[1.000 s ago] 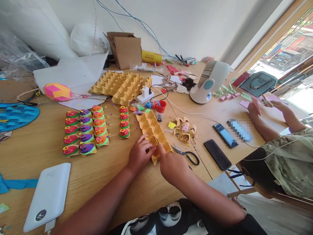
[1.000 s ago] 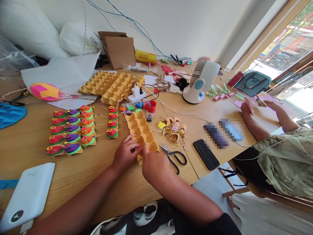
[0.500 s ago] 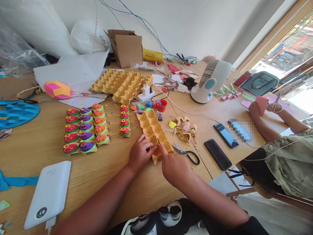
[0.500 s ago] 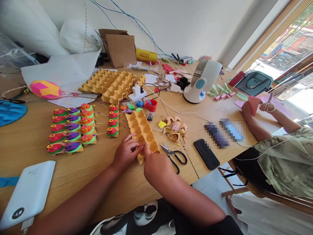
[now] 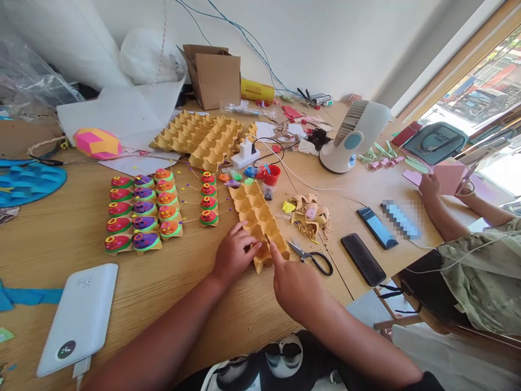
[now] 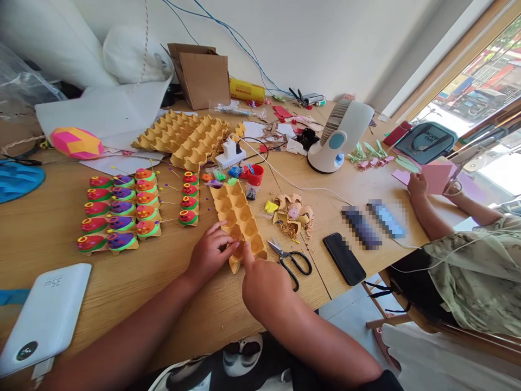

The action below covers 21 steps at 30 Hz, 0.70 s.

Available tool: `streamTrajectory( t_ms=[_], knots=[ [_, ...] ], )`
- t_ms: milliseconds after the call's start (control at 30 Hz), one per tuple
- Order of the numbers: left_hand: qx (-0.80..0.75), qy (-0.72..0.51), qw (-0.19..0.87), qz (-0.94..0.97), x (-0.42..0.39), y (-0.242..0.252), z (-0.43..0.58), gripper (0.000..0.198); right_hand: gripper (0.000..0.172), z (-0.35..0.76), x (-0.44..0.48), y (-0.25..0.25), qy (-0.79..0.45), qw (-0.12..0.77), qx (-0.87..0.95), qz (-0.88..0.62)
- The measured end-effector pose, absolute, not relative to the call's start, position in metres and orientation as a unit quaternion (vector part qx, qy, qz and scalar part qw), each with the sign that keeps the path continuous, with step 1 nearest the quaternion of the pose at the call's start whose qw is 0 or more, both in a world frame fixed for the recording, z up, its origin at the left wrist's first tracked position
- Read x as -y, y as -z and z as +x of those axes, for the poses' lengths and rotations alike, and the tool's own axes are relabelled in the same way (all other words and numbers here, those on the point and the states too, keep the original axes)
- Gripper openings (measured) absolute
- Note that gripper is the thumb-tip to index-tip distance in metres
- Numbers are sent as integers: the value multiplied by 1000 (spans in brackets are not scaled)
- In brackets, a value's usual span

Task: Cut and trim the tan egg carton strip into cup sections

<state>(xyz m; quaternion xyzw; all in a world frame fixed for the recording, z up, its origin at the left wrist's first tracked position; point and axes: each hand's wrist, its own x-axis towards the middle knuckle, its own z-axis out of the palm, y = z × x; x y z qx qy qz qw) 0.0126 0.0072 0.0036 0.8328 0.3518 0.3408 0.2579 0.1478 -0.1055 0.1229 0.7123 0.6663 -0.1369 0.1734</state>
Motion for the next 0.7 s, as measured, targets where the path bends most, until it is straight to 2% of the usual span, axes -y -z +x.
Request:
streamTrajectory(
  t_ms=[500, 700],
  knots=[
    [-349, -341, 265, 831, -8, -3, 13, 15, 67, 148, 106, -124, 134, 191, -666, 709],
    [-343, -342, 260, 835, -10, -2, 12, 17, 66, 144, 92, -122, 130, 167, -661, 720]
  ],
)
